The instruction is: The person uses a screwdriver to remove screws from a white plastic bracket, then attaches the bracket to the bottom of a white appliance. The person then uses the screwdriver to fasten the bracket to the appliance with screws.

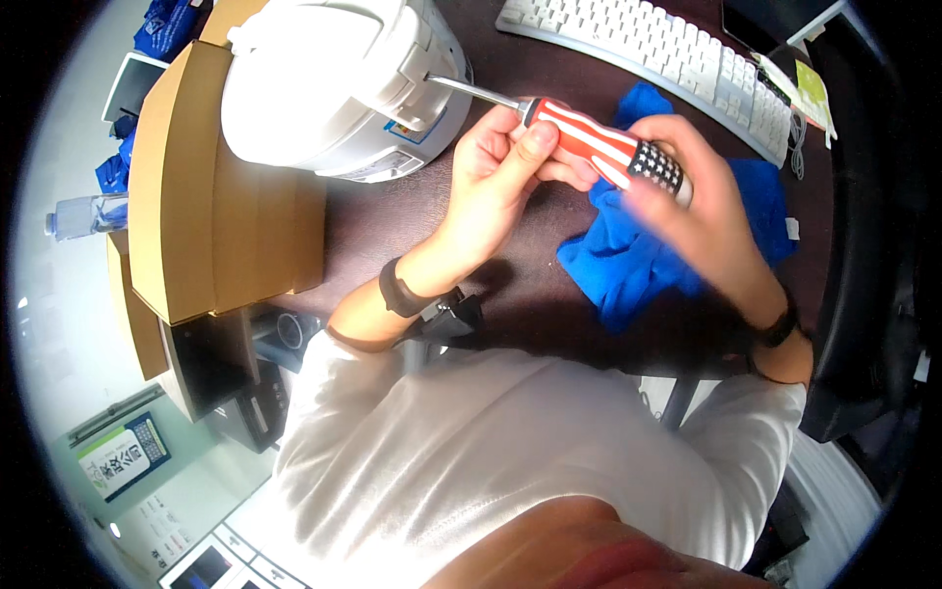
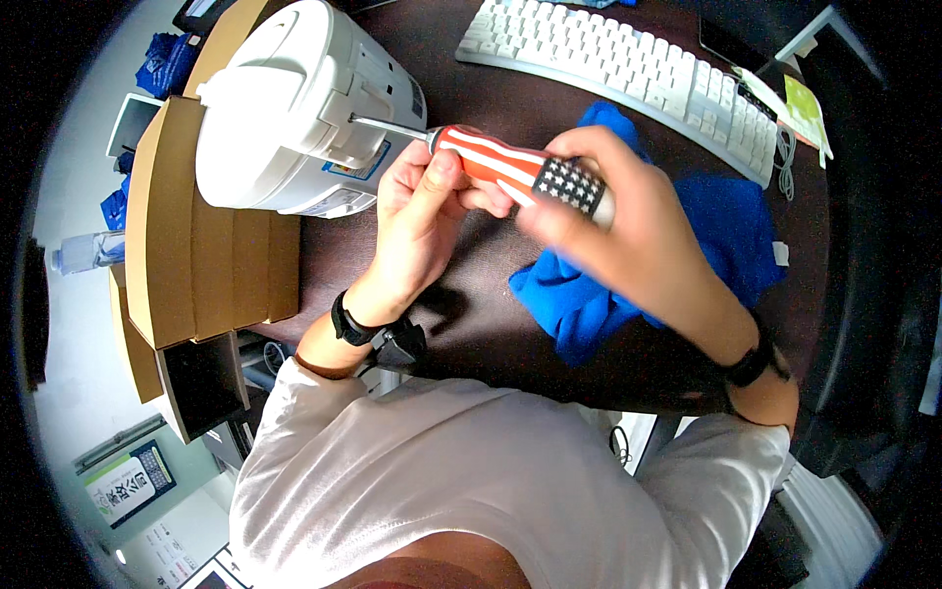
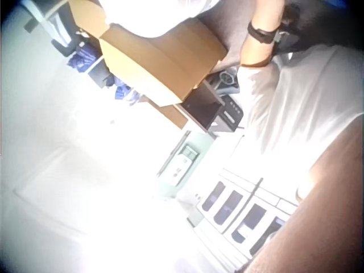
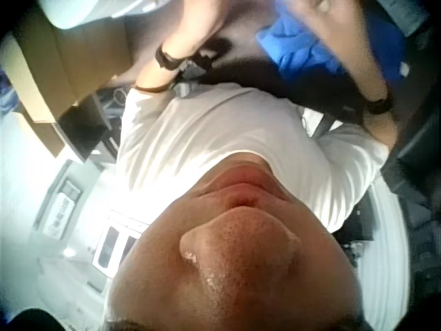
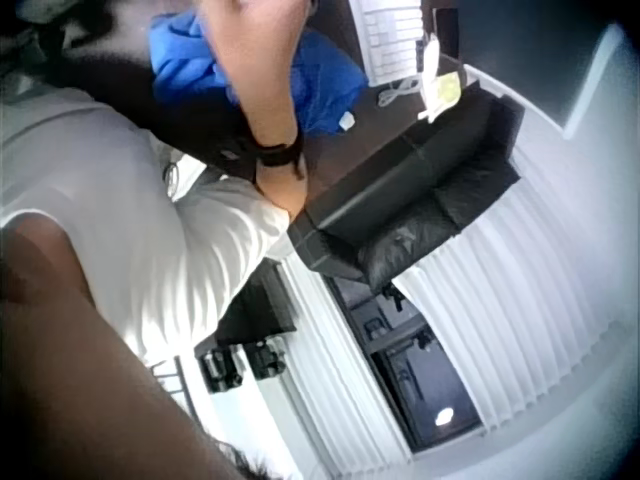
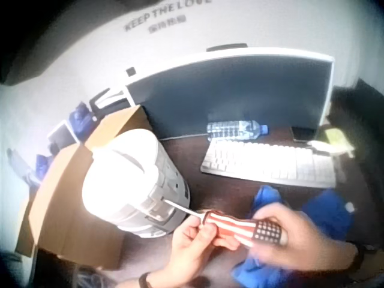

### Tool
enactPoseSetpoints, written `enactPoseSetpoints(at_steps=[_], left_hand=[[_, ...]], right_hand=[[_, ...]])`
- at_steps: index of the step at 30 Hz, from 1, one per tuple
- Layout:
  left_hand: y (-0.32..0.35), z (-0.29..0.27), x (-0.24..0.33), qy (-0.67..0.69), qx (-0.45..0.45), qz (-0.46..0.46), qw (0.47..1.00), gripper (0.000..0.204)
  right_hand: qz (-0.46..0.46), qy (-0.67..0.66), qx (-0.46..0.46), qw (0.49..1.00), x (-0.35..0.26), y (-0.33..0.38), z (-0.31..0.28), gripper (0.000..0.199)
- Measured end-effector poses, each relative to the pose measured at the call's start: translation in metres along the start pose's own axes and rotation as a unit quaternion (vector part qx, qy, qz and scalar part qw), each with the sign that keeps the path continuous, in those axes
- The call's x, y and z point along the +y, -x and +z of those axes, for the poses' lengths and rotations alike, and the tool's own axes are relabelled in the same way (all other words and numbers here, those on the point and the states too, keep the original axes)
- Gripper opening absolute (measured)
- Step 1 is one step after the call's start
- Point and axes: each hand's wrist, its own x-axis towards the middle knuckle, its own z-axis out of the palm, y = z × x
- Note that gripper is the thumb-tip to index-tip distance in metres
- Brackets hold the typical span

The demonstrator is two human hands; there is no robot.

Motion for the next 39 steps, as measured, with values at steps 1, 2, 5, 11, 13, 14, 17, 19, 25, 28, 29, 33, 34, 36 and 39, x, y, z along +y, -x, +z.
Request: enactPoseSetpoints(at_steps=[1,2,5,11,13,14,17,19,25,28,29,33,34,36,39], left_hand=[[0.001,-0.001,0.0,-0.001,-0.002,-0.001,1.0,0.035],[0.002,0.0,0.001,0.038,0.005,-0.002,0.999,0.024],[-0.003,-0.004,-0.001,0.047,-0.002,-0.028,0.999,0.025],[-0.01,-0.009,-0.005,0.116,-0.106,-0.06,0.986,0.043],[-0.009,-0.01,-0.007,0.124,-0.118,-0.057,0.984,0.044],[-0.01,-0.009,-0.006,0.112,-0.112,-0.057,0.986,0.044],[-0.012,-0.01,-0.006,0.101,-0.102,-0.041,0.989,0.044],[-0.012,-0.008,-0.005,0.113,-0.095,-0.041,0.988,0.043],[-0.016,-0.006,0.003,0.131,-0.104,-0.048,0.985,0.038],[-0.012,0.0,0.003,0.119,-0.053,-0.056,0.99,0.039],[-0.011,0.003,0.003,0.117,-0.037,-0.059,0.991,0.04],[-0.014,0.001,-0.001,0.119,-0.042,-0.034,0.991,0.039],[-0.014,-0.003,-0.005,0.132,-0.062,-0.041,0.988,0.039],[-0.014,0.0,0.001,0.141,-0.06,-0.06,0.986,0.04],[-0.015,0.004,0.004,0.166,-0.058,-0.086,0.981,0.04]], right_hand=[[-0.097,0.167,-0.01,0.981,-0.003,0.0,-0.002,0.035],[-0.193,0.326,0.013,0.925,-0.007,0.001,-0.003,0.042],[-0.182,0.353,-0.019,0.918,-0.001,-0.007,-0.006,0.041],[0.013,0.071,-0.094,0.993,0.0,-0.006,-0.003,0.028],[0.164,-0.068,-0.153,0.972,-0.007,-0.009,-0.006,0.024],[0.215,-0.154,-0.173,0.949,-0.007,-0.008,-0.007,0.025],[0.349,-0.399,-0.222,0.818,-0.005,-0.006,-0.009,0.039],[0.372,-0.383,-0.194,0.823,-0.016,-0.007,-0.005,0.045],[0.348,-0.397,-0.22,0.82,-0.013,-0.012,-0.014,0.039],[0.107,-0.027,-0.066,0.992,-0.018,-0.007,-0.005,0.032],[-0.015,0.116,-0.037,0.992,-0.015,-0.005,-0.003,0.032],[-0.212,0.334,0.011,0.918,-0.007,-0.006,-0.002,0.04],[-0.197,0.3,0.011,0.933,-0.004,-0.006,0.0,0.039],[-0.116,0.213,0.0,0.97,-0.006,-0.007,0.001,0.032],[-0.026,0.049,-0.032,0.998,-0.001,-0.009,0.001,0.026]])
